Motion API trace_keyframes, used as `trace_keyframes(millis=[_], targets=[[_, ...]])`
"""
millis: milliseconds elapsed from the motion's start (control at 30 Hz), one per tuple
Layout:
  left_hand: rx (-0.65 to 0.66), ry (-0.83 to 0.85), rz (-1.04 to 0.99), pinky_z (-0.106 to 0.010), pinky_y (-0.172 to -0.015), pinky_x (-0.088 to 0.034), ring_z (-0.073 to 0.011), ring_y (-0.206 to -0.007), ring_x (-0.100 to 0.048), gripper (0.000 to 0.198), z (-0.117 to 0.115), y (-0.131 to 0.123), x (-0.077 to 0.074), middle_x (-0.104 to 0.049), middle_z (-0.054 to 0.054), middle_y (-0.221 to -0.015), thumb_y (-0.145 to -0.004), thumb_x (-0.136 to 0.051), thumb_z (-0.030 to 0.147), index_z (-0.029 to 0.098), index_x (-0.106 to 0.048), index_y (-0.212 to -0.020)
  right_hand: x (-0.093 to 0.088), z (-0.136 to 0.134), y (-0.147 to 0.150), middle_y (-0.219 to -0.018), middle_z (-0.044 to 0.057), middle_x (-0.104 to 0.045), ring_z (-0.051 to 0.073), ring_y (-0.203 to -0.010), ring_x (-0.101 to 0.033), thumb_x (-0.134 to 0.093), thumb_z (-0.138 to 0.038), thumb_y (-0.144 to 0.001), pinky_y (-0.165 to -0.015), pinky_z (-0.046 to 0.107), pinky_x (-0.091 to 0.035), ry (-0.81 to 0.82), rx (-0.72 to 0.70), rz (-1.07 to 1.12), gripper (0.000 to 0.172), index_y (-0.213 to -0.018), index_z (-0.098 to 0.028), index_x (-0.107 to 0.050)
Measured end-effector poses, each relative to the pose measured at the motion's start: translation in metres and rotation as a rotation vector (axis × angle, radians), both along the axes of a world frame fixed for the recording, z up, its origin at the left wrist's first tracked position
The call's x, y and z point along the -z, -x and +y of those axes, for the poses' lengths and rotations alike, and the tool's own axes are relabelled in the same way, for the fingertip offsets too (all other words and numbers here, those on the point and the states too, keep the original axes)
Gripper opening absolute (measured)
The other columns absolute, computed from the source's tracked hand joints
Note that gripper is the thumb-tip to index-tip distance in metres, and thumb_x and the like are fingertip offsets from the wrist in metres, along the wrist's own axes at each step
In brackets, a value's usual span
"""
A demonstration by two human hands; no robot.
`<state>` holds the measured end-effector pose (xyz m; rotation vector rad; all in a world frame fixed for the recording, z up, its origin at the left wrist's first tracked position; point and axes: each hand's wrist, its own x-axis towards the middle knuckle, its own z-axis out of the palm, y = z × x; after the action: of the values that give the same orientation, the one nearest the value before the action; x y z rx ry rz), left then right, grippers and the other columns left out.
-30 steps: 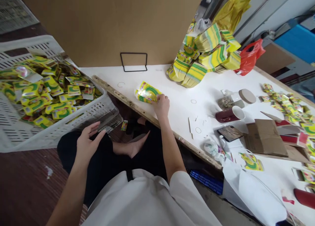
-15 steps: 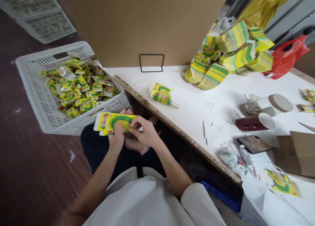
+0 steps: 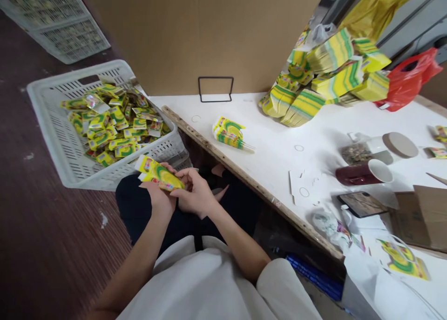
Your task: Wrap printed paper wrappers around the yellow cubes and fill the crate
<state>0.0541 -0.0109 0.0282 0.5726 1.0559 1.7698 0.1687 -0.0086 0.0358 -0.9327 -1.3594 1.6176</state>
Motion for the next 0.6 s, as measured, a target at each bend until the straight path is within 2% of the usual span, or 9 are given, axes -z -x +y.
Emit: trace_keyframes(millis=[67, 133, 233, 333, 367, 433, 500, 533, 600], targets=[[0.001, -0.013, -0.018, -0.024, -0.075, -0.057, -0.0136, -0.077, -0.063, 0.051, -0.003, 0.0, 0.003, -0.064, -0.002, -0.086, -0.077, -0.072, 0.07, 0.02, -0.066, -0.088, -0.001, 0.004, -0.005, -0.084, -0.001, -0.062, 0.015, -0.075, -0.057, -0.081, -0.048, -0.075, -0.069, 0.028, -0.046, -0.013, 0.063, -0.026, 0.043, -0.103, -0.023, -0.06], [-0.031, 0.004, 0.016, -0.022, -0.073, -0.056, -0.0118, -0.075, -0.063, 0.04, -0.005, 0.002, 0.006, -0.067, -0.001, -0.085, -0.078, -0.08, 0.056, 0.019, -0.069, -0.087, -0.003, 0.006, -0.01, -0.087, 0.001, -0.065, 0.016, -0.079, -0.061, -0.075, -0.047, -0.082, -0.073, 0.03, -0.049, -0.066, 0.091, -0.076, 0.031, -0.097, -0.022, -0.063], [-0.067, 0.049, 0.135, -0.021, -0.069, -0.055, -0.0114, -0.07, -0.064, 0.033, -0.006, 0.011, 0.01, -0.069, -0.001, -0.081, -0.08, -0.081, 0.049, 0.018, -0.071, -0.083, -0.006, 0.008, -0.017, -0.085, 0.001, -0.067, 0.016, -0.078, -0.062, -0.065, -0.039, -0.09, -0.073, 0.03, -0.05, -0.168, 0.146, -0.182, 0.018, -0.09, -0.021, -0.066], [-0.001, 0.015, 0.267, -0.03, -0.088, -0.058, -0.0185, -0.092, -0.071, 0.034, -0.005, 0.035, 0.008, -0.074, -0.005, -0.103, -0.086, -0.074, 0.052, 0.021, -0.074, -0.1, -0.009, 0.012, -0.029, -0.093, 0.003, -0.07, 0.018, -0.085, -0.063, -0.062, -0.028, -0.093, -0.079, 0.032, -0.051, -0.315, 0.172, -0.308, 0.011, -0.096, -0.022, -0.071], [0.038, -0.022, 0.321, -0.035, -0.097, -0.056, -0.022, -0.104, -0.07, 0.04, -0.006, 0.046, 0.006, -0.073, -0.007, -0.115, -0.088, -0.07, 0.055, 0.023, -0.072, -0.113, -0.011, 0.013, -0.034, -0.096, 0.004, -0.071, 0.02, -0.089, -0.063, -0.063, -0.024, -0.092, -0.083, 0.034, -0.051, -0.377, 0.16, -0.373, 0.012, -0.099, -0.023, -0.073], [0.162, -0.094, 0.494, -0.046, -0.113, -0.046, -0.0296, -0.127, -0.061, 0.067, -0.007, 0.065, -0.001, -0.063, -0.012, -0.138, -0.083, -0.071, 0.062, 0.026, -0.058, -0.138, -0.016, 0.016, -0.043, -0.098, 0.005, -0.072, 0.022, -0.093, -0.061, -0.064, -0.017, -0.091, -0.09, 0.04, -0.048, -0.5, 0.099, -0.53, 0.018, -0.101, -0.026, -0.076], [0.339, -0.079, 0.768, -0.055, -0.119, -0.037, -0.0367, -0.138, -0.051, 0.099, -0.009, 0.075, -0.008, -0.054, -0.017, -0.149, -0.067, -0.085, 0.064, 0.024, -0.046, -0.149, -0.022, 0.015, -0.046, -0.093, 0.005, -0.073, 0.023, -0.093, -0.059, -0.062, -0.014, -0.092, -0.095, 0.044, -0.045, -0.594, -0.001, -0.645, 0.022, -0.099, -0.028, -0.078], [0.437, -0.046, 0.896, -0.058, -0.118, -0.037, -0.039, -0.137, -0.051, 0.106, -0.01, 0.076, -0.011, -0.054, -0.018, -0.148, -0.06, -0.09, 0.061, 0.023, -0.045, -0.149, -0.024, 0.014, -0.046, -0.09, 0.004, -0.073, 0.023, -0.092, -0.059, -0.061, -0.015, -0.093, -0.099, 0.046, -0.043, -0.633, -0.051, -0.668, 0.023, -0.096, -0.03, -0.079], [0.611, 0.038, 1.047, -0.058, -0.111, -0.044, -0.0388, -0.127, -0.059, 0.094, -0.013, 0.068, -0.012, -0.062, -0.017, -0.138, -0.061, -0.09, 0.053, 0.021, -0.052, -0.14, -0.028, 0.009, -0.041, -0.092, 0.003, -0.073, 0.023, -0.097, -0.059, -0.061, -0.017, -0.093, -0.111, 0.051, -0.036, -0.688, -0.087, -0.66, 0.023, -0.096, -0.033, -0.078]])
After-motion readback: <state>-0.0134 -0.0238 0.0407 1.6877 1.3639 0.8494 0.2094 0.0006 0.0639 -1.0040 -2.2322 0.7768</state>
